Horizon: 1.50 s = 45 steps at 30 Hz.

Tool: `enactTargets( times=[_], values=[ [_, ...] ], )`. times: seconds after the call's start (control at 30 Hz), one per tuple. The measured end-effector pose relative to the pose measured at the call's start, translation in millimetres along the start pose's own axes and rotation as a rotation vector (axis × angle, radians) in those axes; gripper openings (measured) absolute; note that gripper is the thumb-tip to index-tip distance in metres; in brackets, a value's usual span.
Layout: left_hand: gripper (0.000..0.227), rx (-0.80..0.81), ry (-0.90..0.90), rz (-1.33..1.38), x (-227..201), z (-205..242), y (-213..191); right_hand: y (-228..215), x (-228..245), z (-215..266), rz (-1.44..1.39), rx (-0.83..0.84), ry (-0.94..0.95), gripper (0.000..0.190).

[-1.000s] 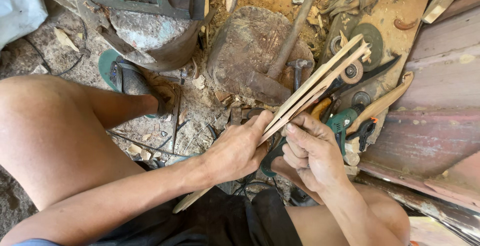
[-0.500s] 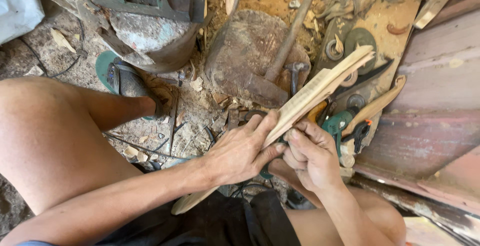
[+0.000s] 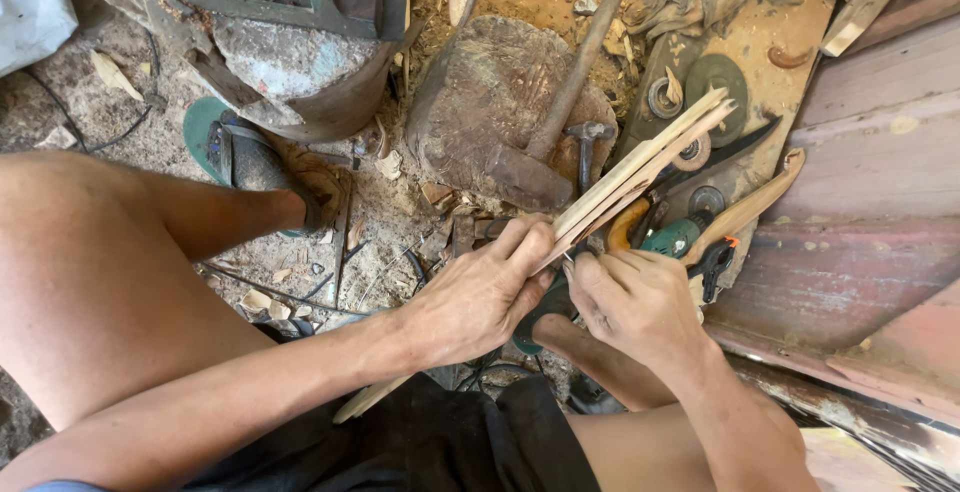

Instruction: The person aligns two wooden pieces, drills holes, and inserts metal rods to join them. They use a hammer to secure the rods and inspect the fit of the assembled parts.

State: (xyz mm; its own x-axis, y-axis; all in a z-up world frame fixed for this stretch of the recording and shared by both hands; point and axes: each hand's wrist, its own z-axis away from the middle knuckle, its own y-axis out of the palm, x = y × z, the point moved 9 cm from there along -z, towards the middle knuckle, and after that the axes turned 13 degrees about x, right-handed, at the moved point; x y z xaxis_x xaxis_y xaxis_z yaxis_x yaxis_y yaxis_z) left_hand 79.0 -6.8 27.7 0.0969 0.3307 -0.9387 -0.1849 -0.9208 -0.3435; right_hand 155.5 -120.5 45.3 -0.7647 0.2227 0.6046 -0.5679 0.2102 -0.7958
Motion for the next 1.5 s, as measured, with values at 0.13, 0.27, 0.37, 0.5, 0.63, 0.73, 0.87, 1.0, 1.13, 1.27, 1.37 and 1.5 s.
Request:
enactTargets(
  times=[0.13, 0.27, 0.37, 0.5, 0.63, 0.73, 0.87, 1.0, 1.13, 1.27, 1.37, 1.5],
  values=[
    [0.032, 0.037, -0.026, -0.006, 3.2, 0.0, 3.1, 5.4, -8.5, 1.8, -0.252, -0.008, 0.034, 0.022],
    [0.032, -0.003, 0.003, -0.030, 1.6, -0.2, 1.1, 43.7, -39.1, 19.1, -1.046, -0.053, 0.406, 0.026],
    [0.032, 0.008, -0.013, -0.081, 5.2, 1.3, 2.2, 49.7, -37.5, 15.7, -1.225, -0.102, 0.431, 0.025],
    [0.031, 0.034, -0.068, -0.086, 11.0, 0.7, 8.8, 0.6, 26.4, -7.0, 0.215, 0.040, -0.146, 0.021],
    [0.034, -0.004, -0.041, -0.162, 5.5, 3.9, 10.1, -1.3, 23.7, -4.3, 0.214, 0.046, -0.121, 0.007],
    [0.035, -0.009, -0.036, -0.167, -0.5, 3.4, 11.3, 17.1, -19.0, 14.5, -0.461, -0.013, 0.217, 0.013],
    [0.038, -0.066, -0.013, -0.207, -12.8, 4.8, 5.6, 42.0, -46.1, 27.4, -1.165, -0.071, 0.257, 0.020],
    [0.036, -0.079, -0.012, -0.185, -19.4, 9.0, 2.3, 22.9, -32.2, 24.3, -0.893, -0.023, 0.108, 0.027],
    [0.037, -0.061, -0.065, -0.154, -16.4, 9.4, 1.1, -8.3, 12.5, 12.2, 0.166, 0.029, -0.092, 0.017],
    [0.035, -0.083, -0.047, -0.174, -17.8, 11.6, -1.6, -9.8, 11.6, 13.4, 0.113, 0.022, -0.025, 0.013],
    [0.036, -0.105, -0.021, -0.146, -17.1, 13.5, -3.0, 12.9, -20.2, 24.6, -0.663, 0.017, 0.135, 0.020],
    [0.031, -0.180, 0.023, -0.147, -18.2, 14.1, -12.1, 38.4, -52.3, 34.5, -0.989, 0.042, 0.293, 0.036]
  ],
)
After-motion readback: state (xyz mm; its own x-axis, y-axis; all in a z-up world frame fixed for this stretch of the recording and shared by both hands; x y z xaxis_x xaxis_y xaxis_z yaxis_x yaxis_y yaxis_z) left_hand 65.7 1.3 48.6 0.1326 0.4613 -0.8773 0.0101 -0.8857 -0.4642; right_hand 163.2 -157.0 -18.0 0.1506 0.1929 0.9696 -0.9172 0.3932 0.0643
